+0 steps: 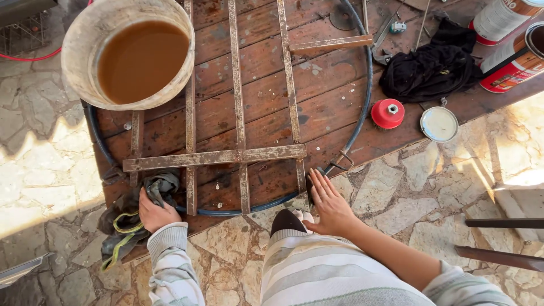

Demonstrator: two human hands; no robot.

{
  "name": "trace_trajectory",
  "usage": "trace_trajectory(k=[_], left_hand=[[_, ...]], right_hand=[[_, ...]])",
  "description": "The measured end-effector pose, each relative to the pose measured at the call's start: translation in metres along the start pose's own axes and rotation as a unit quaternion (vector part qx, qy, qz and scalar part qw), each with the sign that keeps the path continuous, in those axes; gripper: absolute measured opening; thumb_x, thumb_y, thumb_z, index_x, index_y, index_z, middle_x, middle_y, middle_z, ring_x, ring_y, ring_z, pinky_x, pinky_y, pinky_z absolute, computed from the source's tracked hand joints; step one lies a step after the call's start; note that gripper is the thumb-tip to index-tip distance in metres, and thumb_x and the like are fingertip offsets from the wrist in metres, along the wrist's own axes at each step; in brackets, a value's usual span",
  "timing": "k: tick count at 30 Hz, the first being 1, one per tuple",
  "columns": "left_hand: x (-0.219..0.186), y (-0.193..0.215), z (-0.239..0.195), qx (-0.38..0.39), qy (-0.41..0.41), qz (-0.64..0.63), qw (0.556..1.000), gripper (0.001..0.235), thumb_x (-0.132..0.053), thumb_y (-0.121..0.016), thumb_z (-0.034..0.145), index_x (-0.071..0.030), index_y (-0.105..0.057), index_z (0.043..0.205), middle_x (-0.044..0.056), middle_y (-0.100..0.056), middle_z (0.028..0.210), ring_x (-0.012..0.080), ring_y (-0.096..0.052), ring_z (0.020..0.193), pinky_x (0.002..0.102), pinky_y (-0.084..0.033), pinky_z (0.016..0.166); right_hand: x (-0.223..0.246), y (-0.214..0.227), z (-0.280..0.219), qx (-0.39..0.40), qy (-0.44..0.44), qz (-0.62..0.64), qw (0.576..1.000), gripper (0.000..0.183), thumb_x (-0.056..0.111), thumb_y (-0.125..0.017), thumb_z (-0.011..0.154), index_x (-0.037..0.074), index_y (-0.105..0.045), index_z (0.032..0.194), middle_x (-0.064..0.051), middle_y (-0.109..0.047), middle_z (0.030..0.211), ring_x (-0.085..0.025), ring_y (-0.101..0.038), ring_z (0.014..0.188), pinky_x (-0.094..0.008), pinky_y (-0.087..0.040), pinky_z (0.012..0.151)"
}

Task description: Sanding a circular metal frame with a sanding block and water

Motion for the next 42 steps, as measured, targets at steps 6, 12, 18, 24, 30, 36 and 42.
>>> trace_trajectory(k=[6, 12, 18, 24, 30, 36, 42], left_hand=[[-0.010, 0.011, 0.004, 0.008, 0.002, -0.005, 1.000, 0.034, -0.023, -0.052, 0.115, -0.002, -0.057, 0.141, 0.017, -0.067, 0.116, 0.0381, -0.071, 0.104, 0.044, -0.055, 0.091], [-0.004, 0.005, 0.002, 0.006, 0.000, -0.011, 1.000, 0.035, -0.022, -0.051, 0.114, -0.001, -0.056, 0.142, 0.019, -0.067, 0.118, 0.0399, -0.070, 0.106, 0.045, -0.054, 0.093], [-0.008, 0.009, 0.002, 0.007, 0.005, -0.010, 1.000, 0.035, -0.023, -0.050, 0.115, -0.001, -0.057, 0.141, 0.018, -0.067, 0.118, 0.0381, -0.070, 0.106, 0.043, -0.054, 0.094], [-0.014, 0.016, 0.005, 0.005, -0.009, -0.018, 1.000, 0.034, -0.020, -0.051, 0.115, 0.001, -0.057, 0.141, 0.020, -0.066, 0.113, 0.0409, -0.070, 0.101, 0.046, -0.056, 0.090], [-0.007, 0.007, 0.002, -0.006, -0.002, -0.005, 1.000, 0.034, -0.022, -0.053, 0.114, -0.001, -0.058, 0.140, 0.018, -0.067, 0.113, 0.0398, -0.070, 0.101, 0.045, -0.055, 0.090], [-0.004, 0.006, 0.003, 0.014, -0.004, -0.012, 1.000, 0.035, -0.021, -0.051, 0.114, 0.001, -0.056, 0.141, 0.020, -0.067, 0.115, 0.0411, -0.070, 0.102, 0.046, -0.055, 0.092], [-0.005, 0.007, 0.001, 0.015, -0.010, -0.008, 1.000, 0.035, -0.022, -0.051, 0.115, 0.000, -0.056, 0.142, 0.020, -0.067, 0.115, 0.0405, -0.071, 0.103, 0.046, -0.055, 0.092]], right_hand=[[-0.009, 0.002, 0.026, 0.002, -0.068, 0.011, 0.998, 0.123, 0.073, -0.060, 0.075, -0.013, -0.021, 0.155, -0.032, -0.011, 0.167, -0.039, -0.007, 0.158, -0.046, -0.005, 0.129], [-0.019, -0.002, -0.002, 0.023, -0.043, -0.055, 0.997, 0.123, 0.068, -0.066, 0.072, -0.009, -0.021, 0.156, -0.029, -0.012, 0.168, -0.037, -0.009, 0.159, -0.044, -0.006, 0.129], [0.003, 0.000, 0.007, 0.076, -0.038, -0.006, 0.996, 0.111, 0.069, -0.063, 0.077, -0.015, -0.038, 0.144, -0.030, -0.013, 0.168, -0.039, -0.009, 0.158, -0.045, -0.010, 0.128], [-0.006, 0.003, 0.029, 0.027, -0.080, -0.006, 0.996, 0.124, 0.072, -0.059, 0.077, -0.013, -0.017, 0.156, -0.033, -0.011, 0.167, -0.041, -0.006, 0.158, -0.046, -0.003, 0.129], [-0.025, -0.001, -0.011, -0.014, 0.006, -0.061, 0.998, 0.122, 0.061, -0.069, 0.067, -0.010, -0.024, 0.156, -0.028, -0.018, 0.168, -0.038, -0.016, 0.157, -0.045, -0.014, 0.128], [-0.006, 0.007, 0.004, -0.020, 0.019, -0.006, 1.000, 0.121, 0.061, -0.073, 0.065, -0.012, -0.030, 0.151, -0.030, -0.020, 0.166, -0.039, -0.018, 0.157, -0.046, -0.015, 0.128], [-0.020, 0.001, 0.024, -0.017, -0.036, 0.004, 0.999, 0.120, 0.061, -0.066, 0.072, -0.013, -0.023, 0.155, -0.033, -0.018, 0.165, -0.040, -0.014, 0.157, -0.046, -0.009, 0.129]])
Point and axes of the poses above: each hand's wrist, its own z-axis towards the middle knuckle, its own y-axis out of the back of the hand, x = y × z, the point moved 4 cm from there along z, towards the middle knuckle
